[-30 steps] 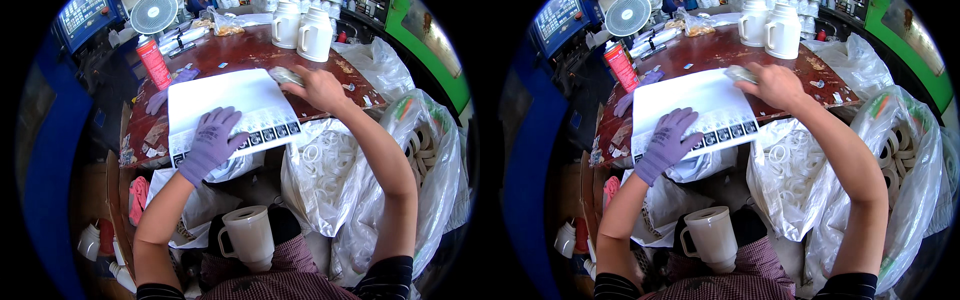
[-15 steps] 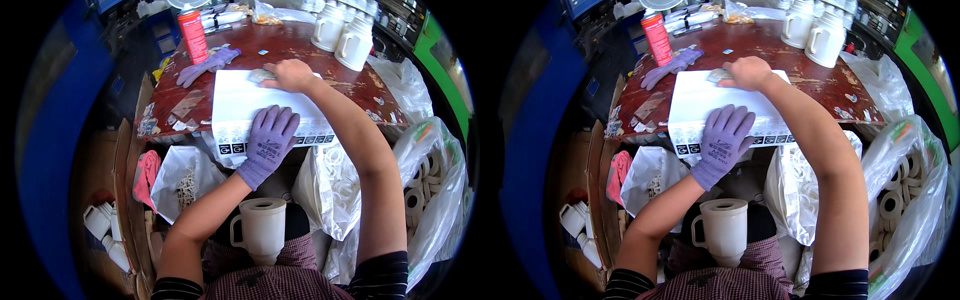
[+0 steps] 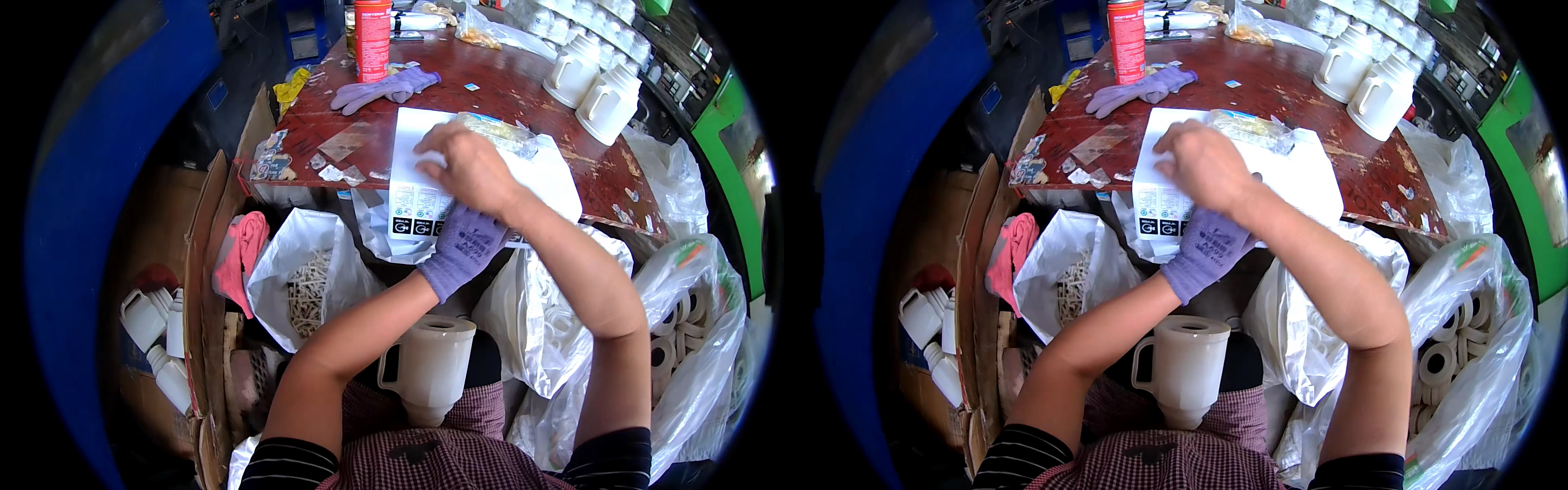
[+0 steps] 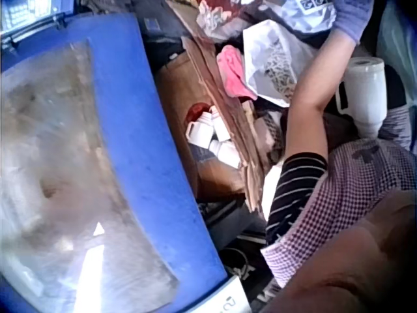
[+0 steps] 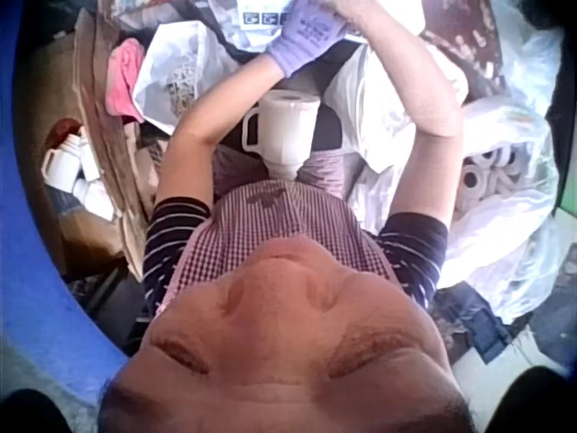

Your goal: The person sits on the floor and repeatedly picks up white plastic jugs, applies a small label to the side of each jug, and places the labeled jugs on a nearby table. The person also handles a roll of labels and plastic bags during the process.

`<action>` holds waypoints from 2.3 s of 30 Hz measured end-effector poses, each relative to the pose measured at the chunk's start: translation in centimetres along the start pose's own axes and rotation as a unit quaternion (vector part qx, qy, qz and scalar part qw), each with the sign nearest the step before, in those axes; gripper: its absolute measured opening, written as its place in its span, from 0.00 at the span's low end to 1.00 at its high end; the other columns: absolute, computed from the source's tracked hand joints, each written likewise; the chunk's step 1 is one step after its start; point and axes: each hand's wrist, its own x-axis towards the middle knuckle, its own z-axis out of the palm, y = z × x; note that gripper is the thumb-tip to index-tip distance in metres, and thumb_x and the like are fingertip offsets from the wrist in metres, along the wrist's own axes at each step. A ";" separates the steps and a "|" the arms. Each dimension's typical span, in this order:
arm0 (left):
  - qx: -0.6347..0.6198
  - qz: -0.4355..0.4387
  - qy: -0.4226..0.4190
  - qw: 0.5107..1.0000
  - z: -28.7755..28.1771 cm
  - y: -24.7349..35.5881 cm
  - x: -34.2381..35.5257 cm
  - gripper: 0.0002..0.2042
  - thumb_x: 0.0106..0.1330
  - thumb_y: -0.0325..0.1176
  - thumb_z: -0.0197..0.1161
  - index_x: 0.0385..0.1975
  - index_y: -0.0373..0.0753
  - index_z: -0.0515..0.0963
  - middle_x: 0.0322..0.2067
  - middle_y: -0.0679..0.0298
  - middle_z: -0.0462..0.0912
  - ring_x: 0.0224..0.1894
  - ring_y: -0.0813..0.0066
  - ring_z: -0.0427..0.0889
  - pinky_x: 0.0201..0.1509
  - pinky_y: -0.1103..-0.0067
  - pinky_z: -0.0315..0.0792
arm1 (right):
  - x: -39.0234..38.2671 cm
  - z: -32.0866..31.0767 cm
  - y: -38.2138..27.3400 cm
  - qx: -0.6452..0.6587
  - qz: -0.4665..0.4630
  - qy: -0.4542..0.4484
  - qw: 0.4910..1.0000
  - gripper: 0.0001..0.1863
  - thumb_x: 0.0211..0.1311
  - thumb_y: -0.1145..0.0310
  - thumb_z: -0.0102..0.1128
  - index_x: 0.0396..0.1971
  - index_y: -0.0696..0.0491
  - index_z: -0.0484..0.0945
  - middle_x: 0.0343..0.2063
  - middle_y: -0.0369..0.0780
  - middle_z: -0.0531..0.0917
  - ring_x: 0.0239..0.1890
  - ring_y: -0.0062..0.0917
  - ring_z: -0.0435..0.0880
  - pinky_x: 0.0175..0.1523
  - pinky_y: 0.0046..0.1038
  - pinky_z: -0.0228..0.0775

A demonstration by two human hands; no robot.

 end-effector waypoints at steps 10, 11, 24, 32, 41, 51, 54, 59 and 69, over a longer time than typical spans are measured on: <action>-0.276 -0.381 -0.067 0.880 -10.9 -1.7 -20.3 0.28 0.60 0.28 0.68 0.61 0.30 0.69 0.58 0.46 0.74 0.59 0.53 0.76 0.62 0.68 0.70 | -3.4 5.3 -4.0 -0.070 0.052 0.155 0.984 0.07 0.48 0.76 0.68 0.30 0.55 0.83 0.34 0.39 0.84 0.37 0.34 0.82 0.42 0.32 0.76; -0.391 -0.415 -0.076 0.818 -11.5 -0.9 -21.9 0.27 0.61 0.30 0.67 0.60 0.30 0.69 0.56 0.45 0.74 0.59 0.51 0.75 0.63 0.67 0.69 | -3.7 5.8 -4.0 -0.065 0.050 0.179 0.980 0.07 0.48 0.78 0.68 0.29 0.55 0.82 0.32 0.39 0.84 0.35 0.34 0.83 0.40 0.32 0.76; -0.310 -0.361 -0.143 0.868 -12.8 0.2 -26.4 0.26 0.60 0.27 0.64 0.61 0.34 0.70 0.59 0.48 0.74 0.61 0.52 0.73 0.66 0.68 0.67 | -10.1 4.5 -9.4 -0.003 -0.038 0.166 0.985 0.07 0.47 0.76 0.66 0.29 0.55 0.80 0.42 0.40 0.81 0.46 0.37 0.79 0.50 0.35 0.71; -0.433 -0.375 -0.057 0.818 -16.7 4.0 -23.5 0.27 0.56 0.28 0.72 0.57 0.33 0.74 0.49 0.58 0.78 0.38 0.78 0.77 0.38 0.80 0.74 | -23.4 -1.4 -17.9 0.370 0.344 0.099 0.857 0.03 0.58 0.80 0.66 0.31 0.58 0.81 0.31 0.36 0.82 0.35 0.19 0.80 0.42 0.22 0.72; -0.500 -0.461 -0.373 0.631 -17.1 8.2 -21.8 0.15 0.64 0.38 0.67 0.42 0.32 0.83 0.29 0.63 0.82 0.30 0.81 0.76 0.37 0.82 0.72 | -27.2 0.5 -20.3 0.464 0.435 -0.002 0.772 0.03 0.60 0.79 0.66 0.34 0.58 0.82 0.32 0.35 0.81 0.34 0.15 0.79 0.40 0.17 0.70; -0.511 -0.601 -0.325 0.521 -15.7 7.4 -20.5 0.17 0.69 0.42 0.60 0.40 0.31 0.82 0.20 0.72 0.73 0.19 0.88 0.64 0.23 0.86 0.57 | -24.6 5.2 -17.2 0.336 0.435 0.031 0.835 0.03 0.58 0.78 0.68 0.30 0.60 0.82 0.29 0.34 0.74 0.28 0.14 0.73 0.34 0.19 0.67; -0.513 -0.611 -0.313 0.515 -15.3 7.1 -20.4 0.17 0.69 0.43 0.60 0.37 0.32 0.82 0.20 0.72 0.73 0.18 0.87 0.63 0.23 0.86 0.57 | -24.2 5.8 -17.0 0.312 0.431 0.049 0.846 0.03 0.57 0.78 0.68 0.29 0.60 0.82 0.29 0.35 0.75 0.27 0.16 0.74 0.34 0.20 0.68; -0.507 -0.632 -0.305 0.501 -14.7 6.8 -20.7 0.16 0.69 0.44 0.61 0.33 0.34 0.81 0.19 0.72 0.73 0.17 0.87 0.63 0.23 0.86 0.57 | -24.0 6.4 -16.8 0.287 0.424 0.050 0.857 0.03 0.55 0.79 0.67 0.28 0.60 0.81 0.29 0.37 0.76 0.26 0.17 0.76 0.33 0.22 0.70; -0.499 -0.609 -0.320 0.527 -14.4 6.4 -21.4 0.18 0.68 0.46 0.64 0.41 0.34 0.84 0.21 0.70 0.80 0.21 0.88 0.71 0.26 0.87 0.65 | -24.1 7.0 -16.6 0.256 0.384 0.082 0.883 0.06 0.53 0.76 0.68 0.27 0.58 0.79 0.27 0.41 0.80 0.25 0.27 0.81 0.32 0.27 0.74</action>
